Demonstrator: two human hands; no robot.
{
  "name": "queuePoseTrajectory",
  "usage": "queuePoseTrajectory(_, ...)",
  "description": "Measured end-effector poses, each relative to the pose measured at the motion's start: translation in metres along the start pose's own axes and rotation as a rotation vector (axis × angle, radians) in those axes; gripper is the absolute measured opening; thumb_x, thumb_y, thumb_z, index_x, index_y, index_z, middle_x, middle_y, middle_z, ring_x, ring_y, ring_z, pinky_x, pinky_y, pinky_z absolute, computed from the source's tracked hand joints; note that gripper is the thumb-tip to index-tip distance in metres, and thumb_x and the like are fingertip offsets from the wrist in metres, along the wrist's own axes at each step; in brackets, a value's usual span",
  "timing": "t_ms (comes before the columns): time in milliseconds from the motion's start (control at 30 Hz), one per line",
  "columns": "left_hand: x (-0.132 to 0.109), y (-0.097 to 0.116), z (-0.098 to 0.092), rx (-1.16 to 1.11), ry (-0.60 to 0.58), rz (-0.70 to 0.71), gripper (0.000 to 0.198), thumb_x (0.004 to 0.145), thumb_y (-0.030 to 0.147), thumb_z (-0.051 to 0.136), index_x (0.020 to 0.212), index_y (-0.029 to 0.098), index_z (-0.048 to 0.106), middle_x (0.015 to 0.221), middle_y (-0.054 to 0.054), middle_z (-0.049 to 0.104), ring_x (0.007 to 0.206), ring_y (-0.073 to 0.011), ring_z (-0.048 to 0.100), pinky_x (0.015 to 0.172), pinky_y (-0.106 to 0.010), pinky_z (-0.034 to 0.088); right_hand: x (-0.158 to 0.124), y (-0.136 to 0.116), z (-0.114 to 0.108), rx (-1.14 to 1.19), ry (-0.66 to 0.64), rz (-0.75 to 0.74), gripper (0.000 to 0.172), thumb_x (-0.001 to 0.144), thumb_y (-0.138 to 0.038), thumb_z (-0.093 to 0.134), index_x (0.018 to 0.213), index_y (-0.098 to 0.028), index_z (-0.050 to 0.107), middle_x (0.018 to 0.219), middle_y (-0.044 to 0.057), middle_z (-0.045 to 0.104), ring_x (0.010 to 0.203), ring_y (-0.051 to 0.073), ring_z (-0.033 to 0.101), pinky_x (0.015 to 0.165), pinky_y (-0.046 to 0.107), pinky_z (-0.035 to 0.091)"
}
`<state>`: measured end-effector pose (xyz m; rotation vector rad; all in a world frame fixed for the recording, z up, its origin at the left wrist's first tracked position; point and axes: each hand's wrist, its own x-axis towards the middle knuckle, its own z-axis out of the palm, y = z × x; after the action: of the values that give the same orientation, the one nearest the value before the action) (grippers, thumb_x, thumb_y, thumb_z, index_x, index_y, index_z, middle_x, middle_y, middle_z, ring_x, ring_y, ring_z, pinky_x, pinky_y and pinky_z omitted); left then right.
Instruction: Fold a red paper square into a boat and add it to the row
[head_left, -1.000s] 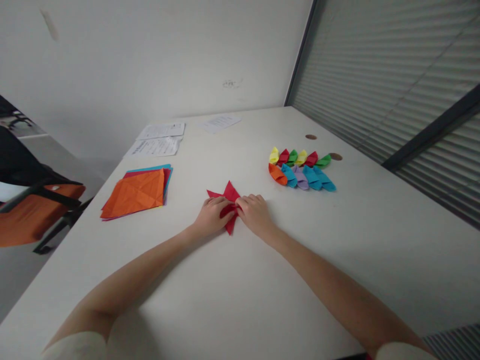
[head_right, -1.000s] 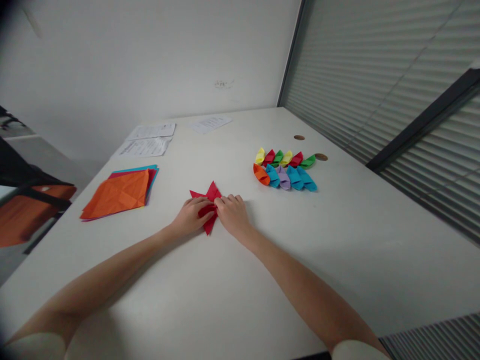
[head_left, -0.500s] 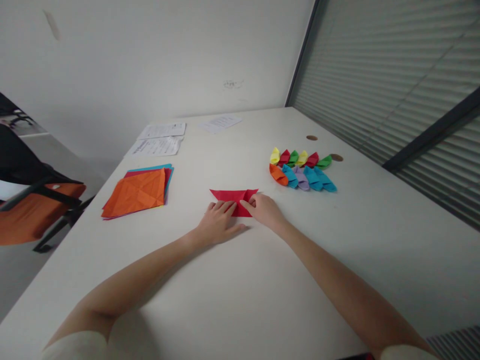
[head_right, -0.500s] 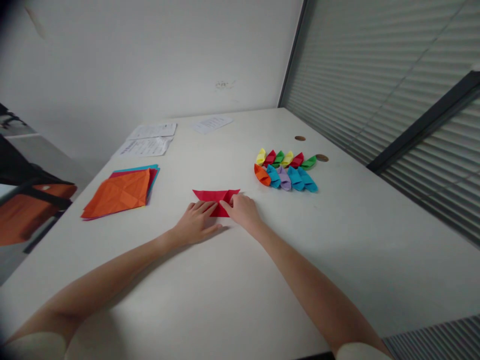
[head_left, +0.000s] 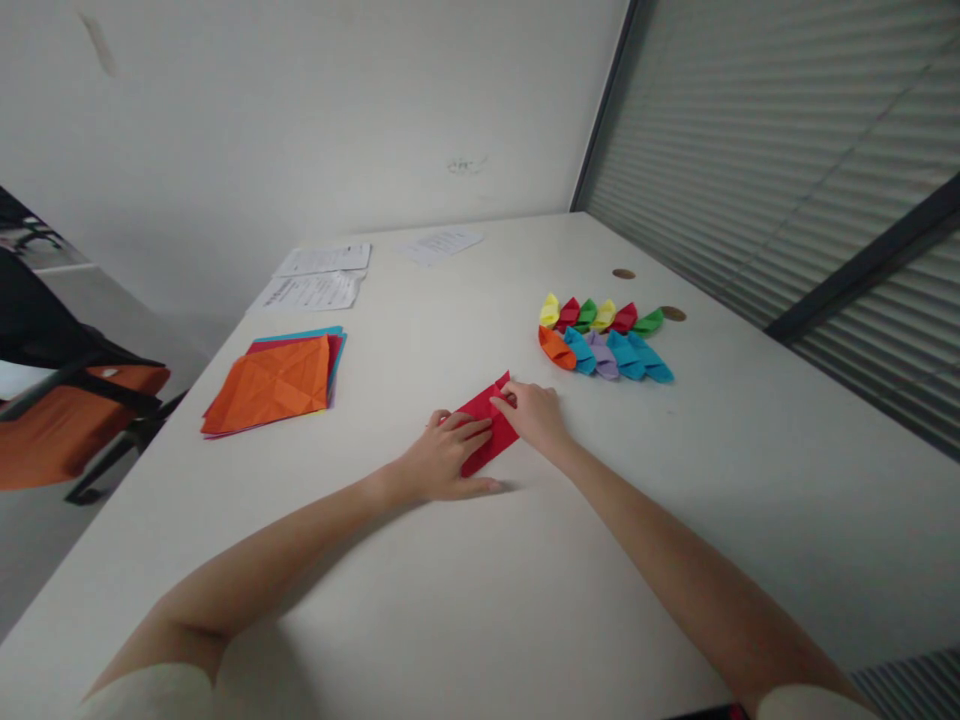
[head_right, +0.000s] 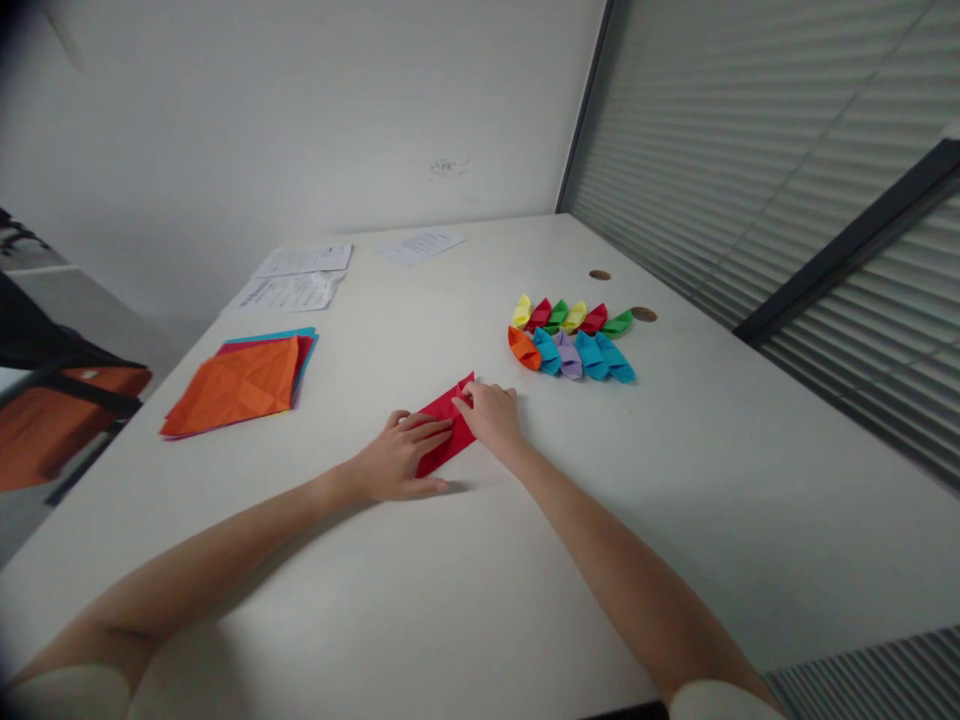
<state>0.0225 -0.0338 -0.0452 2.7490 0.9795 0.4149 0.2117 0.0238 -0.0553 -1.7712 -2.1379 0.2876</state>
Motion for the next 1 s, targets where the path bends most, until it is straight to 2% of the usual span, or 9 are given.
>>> queuePoseTrajectory(200,0.0,-0.011,0.005,-0.014,0.007,0.088,0.062,0.087,0.061,0.051,0.129,0.014,0.058,0.136,-0.019,0.056,0.123,-0.0327,0.052,0.102,-0.049,0.038,0.004,0.006,0.005,-0.023,-0.014,0.003,0.019,0.091,-0.038,0.057,0.093,-0.022,0.067,0.089,0.004,0.074,0.088,0.022,0.064,0.081,0.036,0.034)
queuePoseTrajectory(333,0.001,-0.012,0.007,-0.018,0.032,0.086,0.062,0.086,0.06,0.054,0.129,0.016,0.058,0.136,-0.018,0.055,0.127,-0.0332,0.049,0.105,-0.05,0.037,0.006,0.007,0.008,-0.057,0.023,-0.027,0.02,0.091,-0.039,0.057,0.094,-0.021,0.067,0.09,0.005,0.073,0.091,0.023,0.062,0.08,0.036,0.032)
queuePoseTrajectory(433,0.002,-0.012,0.006,-0.024,0.024,0.074,0.061,0.088,0.058,0.052,0.13,0.014,0.056,0.136,-0.018,0.055,0.125,-0.0313,0.052,0.104,-0.047,0.04,0.01,0.008,0.009,-0.048,0.016,-0.056,0.021,0.092,-0.04,0.057,0.095,-0.021,0.067,0.09,0.005,0.073,0.092,0.023,0.06,0.08,0.035,0.031)
queuePoseTrajectory(633,0.002,-0.017,0.001,-0.037,-0.015,0.073,0.052,0.091,0.051,0.05,0.128,0.015,0.058,0.135,-0.017,0.058,0.122,-0.0295,0.056,0.103,-0.045,0.041,0.028,0.006,0.013,0.006,-0.044,-0.242,0.018,0.091,-0.037,0.058,0.092,-0.021,0.067,0.094,0.004,0.072,0.092,0.021,0.058,0.083,0.035,0.028)
queuePoseTrajectory(733,0.001,-0.019,0.001,-0.032,0.017,0.067,0.048,0.089,0.05,0.053,0.122,0.017,0.063,0.13,-0.015,0.06,0.121,-0.0297,0.055,0.103,-0.046,0.04,0.036,0.001,0.016,0.032,-0.085,-0.318,0.018,0.092,-0.036,0.057,0.094,-0.022,0.068,0.101,0.004,0.072,0.096,0.021,0.057,0.084,0.034,0.028)
queuePoseTrajectory(833,0.001,-0.019,0.003,-0.022,0.066,0.072,0.049,0.085,0.052,0.058,0.117,0.016,0.066,0.125,-0.015,0.062,0.117,-0.0308,0.056,0.101,-0.046,0.042,0.039,-0.003,0.019,0.054,-0.102,-0.315,0.019,0.092,-0.037,0.056,0.096,-0.022,0.067,0.103,0.004,0.071,0.097,0.02,0.056,0.085,0.034,0.028)
queuePoseTrajectory(1000,0.001,-0.018,0.008,-0.004,0.074,0.091,0.052,0.085,0.052,0.056,0.116,0.011,0.065,0.121,-0.018,0.064,0.115,-0.0305,0.058,0.1,-0.045,0.044,0.038,-0.004,0.022,0.06,-0.079,-0.279,0.019,0.091,-0.038,0.057,0.096,-0.022,0.067,0.101,0.003,0.071,0.096,0.021,0.056,0.085,0.034,0.028)
